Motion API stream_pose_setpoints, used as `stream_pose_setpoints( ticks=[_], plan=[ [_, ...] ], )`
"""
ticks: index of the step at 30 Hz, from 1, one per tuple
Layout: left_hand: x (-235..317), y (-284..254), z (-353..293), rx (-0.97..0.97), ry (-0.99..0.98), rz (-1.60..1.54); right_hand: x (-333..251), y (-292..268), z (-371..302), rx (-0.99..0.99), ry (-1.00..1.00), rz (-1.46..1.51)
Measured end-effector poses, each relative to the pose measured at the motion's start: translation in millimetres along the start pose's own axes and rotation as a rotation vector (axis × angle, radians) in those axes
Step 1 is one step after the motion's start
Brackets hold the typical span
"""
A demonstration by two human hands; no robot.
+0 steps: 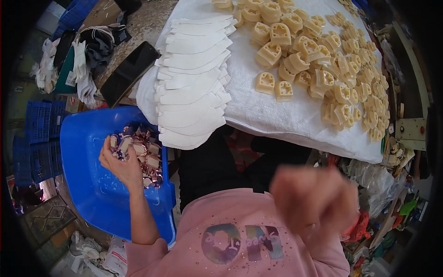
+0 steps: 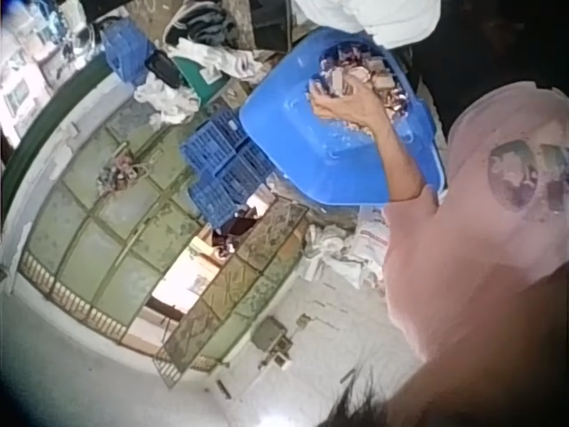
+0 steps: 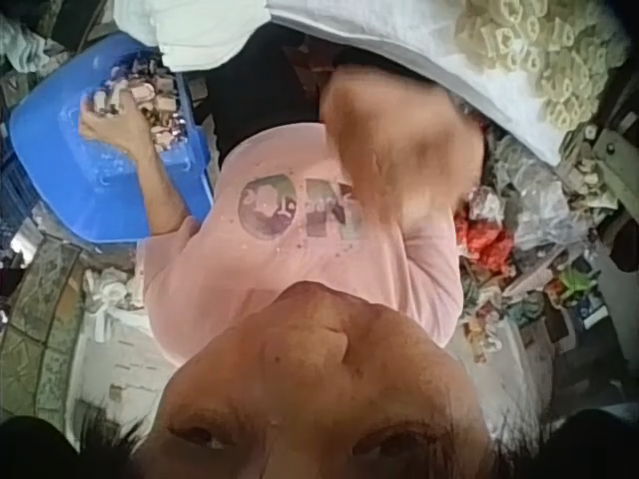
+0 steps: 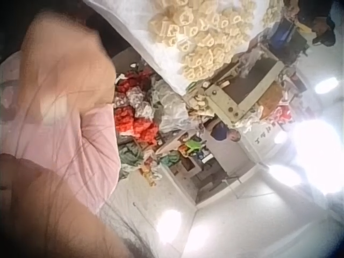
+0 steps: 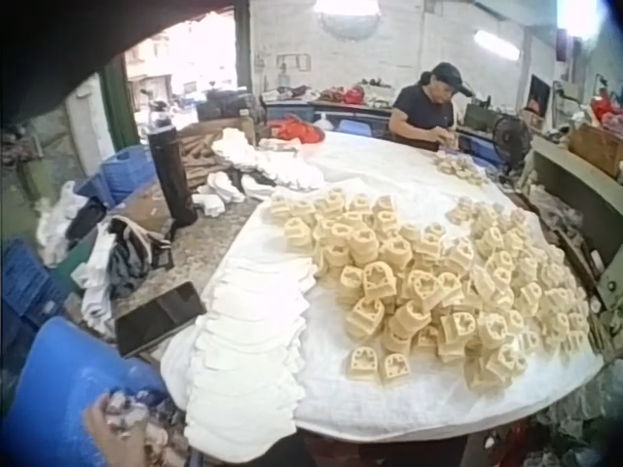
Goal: Attaching white lining pieces to beige shoe components at a workshop table.
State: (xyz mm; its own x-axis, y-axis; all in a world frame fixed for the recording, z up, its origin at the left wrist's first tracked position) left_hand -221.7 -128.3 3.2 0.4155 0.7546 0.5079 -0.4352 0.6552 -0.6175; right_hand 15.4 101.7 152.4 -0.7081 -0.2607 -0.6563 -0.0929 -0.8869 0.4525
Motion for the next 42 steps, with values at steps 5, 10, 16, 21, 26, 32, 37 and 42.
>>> stream_pose_setpoints(
  ticks=[5,10,16,21,26,32,37,42],
  plan=[
    [87,11,1,-0.099,0.26,-0.325,89,-91,23,0.319,0.188,-1.204],
    [163,34,-8,-0.233,0.485,-0.493,127,-98,42,0.299,0.122,-1.554],
    [174,66,0,-0.367,0.469,-0.396,159,-105,39,0.258,0.177,-1.547],
    [172,73,3,-0.452,0.532,-0.407,143,-68,34,0.168,0.05,-1.447],
    [170,75,6,-0.437,0.513,-0.394,108,-39,36,0.221,-0.028,-1.176],
    [166,70,5,-0.458,0.413,-0.406,53,-73,23,0.726,0.084,-0.456],
    [221,45,-43,-0.832,0.455,-0.943,59,-105,-25,0.837,0.198,-0.36],
    [210,76,-82,-1.042,-0.401,-1.253,54,-118,-48,0.727,0.33,-0.654]
  ],
)
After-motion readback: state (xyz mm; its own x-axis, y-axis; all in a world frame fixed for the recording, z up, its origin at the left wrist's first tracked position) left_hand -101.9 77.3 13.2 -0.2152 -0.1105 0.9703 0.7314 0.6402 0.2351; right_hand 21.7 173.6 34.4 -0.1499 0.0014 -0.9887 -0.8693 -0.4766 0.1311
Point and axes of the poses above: each hand's wrist, its own z-axis towards the middle knuckle, its own y-axis out of the palm, x = y × z, the point moved 9 cm from there along z, towards the middle knuckle, and after that the axes turned 15 degrees about x, right-handed, at the moved point
